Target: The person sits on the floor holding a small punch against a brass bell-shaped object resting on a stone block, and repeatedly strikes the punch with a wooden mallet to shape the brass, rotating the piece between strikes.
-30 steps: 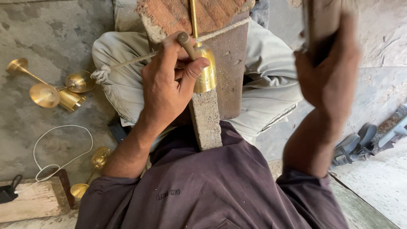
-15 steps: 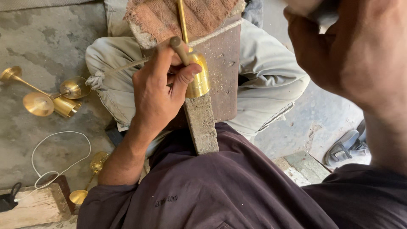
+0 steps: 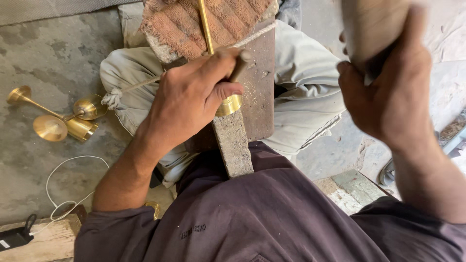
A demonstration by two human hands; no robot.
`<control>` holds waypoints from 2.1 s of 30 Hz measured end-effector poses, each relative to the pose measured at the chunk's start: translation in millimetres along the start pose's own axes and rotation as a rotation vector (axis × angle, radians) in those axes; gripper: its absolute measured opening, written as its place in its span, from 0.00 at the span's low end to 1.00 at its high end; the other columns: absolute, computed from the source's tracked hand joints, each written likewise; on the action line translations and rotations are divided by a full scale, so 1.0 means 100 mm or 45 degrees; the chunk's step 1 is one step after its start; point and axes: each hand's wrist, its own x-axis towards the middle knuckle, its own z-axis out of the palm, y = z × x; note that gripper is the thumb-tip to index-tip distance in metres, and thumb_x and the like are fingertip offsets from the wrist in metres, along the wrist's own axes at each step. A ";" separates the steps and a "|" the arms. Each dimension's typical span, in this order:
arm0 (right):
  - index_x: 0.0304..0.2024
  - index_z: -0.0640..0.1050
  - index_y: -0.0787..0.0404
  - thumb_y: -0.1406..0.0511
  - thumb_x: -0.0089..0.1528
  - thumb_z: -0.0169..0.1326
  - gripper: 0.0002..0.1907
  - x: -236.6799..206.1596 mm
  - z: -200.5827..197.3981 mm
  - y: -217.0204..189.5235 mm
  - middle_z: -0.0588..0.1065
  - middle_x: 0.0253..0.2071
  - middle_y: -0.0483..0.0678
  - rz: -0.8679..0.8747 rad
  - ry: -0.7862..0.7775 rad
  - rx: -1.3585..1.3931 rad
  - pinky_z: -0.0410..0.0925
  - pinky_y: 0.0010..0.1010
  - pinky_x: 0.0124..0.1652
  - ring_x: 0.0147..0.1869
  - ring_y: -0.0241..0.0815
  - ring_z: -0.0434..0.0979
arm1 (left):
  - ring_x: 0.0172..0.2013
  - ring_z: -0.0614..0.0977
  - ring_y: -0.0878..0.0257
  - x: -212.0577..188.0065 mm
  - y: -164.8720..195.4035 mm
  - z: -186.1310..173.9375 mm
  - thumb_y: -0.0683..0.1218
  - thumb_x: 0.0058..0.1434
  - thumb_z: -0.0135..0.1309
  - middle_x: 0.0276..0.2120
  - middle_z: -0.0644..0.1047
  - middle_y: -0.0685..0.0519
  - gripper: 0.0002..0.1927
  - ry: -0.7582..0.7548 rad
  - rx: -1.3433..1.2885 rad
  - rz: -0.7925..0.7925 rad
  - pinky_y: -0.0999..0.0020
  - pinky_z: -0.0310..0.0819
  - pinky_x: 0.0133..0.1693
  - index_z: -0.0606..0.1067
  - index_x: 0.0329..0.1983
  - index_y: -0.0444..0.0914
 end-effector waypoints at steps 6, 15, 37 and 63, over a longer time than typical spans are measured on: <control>0.59 0.71 0.67 0.80 0.60 0.55 0.24 -0.32 0.31 -0.03 0.77 0.38 0.56 0.275 -0.002 0.047 0.67 0.40 0.30 0.31 0.46 0.73 | 0.27 0.83 0.57 0.27 -0.01 -0.10 0.47 0.68 0.60 0.29 0.79 0.49 0.17 -0.382 -0.005 -0.004 0.67 0.81 0.26 0.72 0.56 0.38; 0.65 0.61 0.67 0.76 0.63 0.54 0.30 -0.96 0.76 -0.66 0.76 0.51 0.55 0.637 0.464 0.438 0.73 0.41 0.53 0.53 0.49 0.78 | 0.33 0.87 0.59 0.46 0.00 -0.22 0.37 0.64 0.55 0.33 0.82 0.51 0.20 -0.618 -0.077 0.259 0.63 0.82 0.32 0.76 0.59 0.43; 0.70 0.62 0.65 0.78 0.63 0.59 0.34 -1.41 1.40 -0.60 0.73 0.56 0.59 0.848 0.543 0.302 0.73 0.38 0.51 0.52 0.48 0.77 | 0.20 0.79 0.62 0.37 -0.18 -0.31 0.46 0.67 0.60 0.24 0.74 0.52 0.21 -0.588 0.008 0.375 0.67 0.73 0.18 0.72 0.62 0.41; 0.66 0.69 0.69 0.79 0.65 0.54 0.26 0.27 -0.25 -0.55 0.71 0.51 0.58 0.011 -0.068 -0.092 0.70 0.40 0.42 0.46 0.52 0.74 | 0.32 0.83 0.65 -0.41 -0.40 -0.14 0.54 0.75 0.56 0.34 0.77 0.55 0.16 0.138 -0.126 0.025 0.69 0.78 0.32 0.69 0.51 0.38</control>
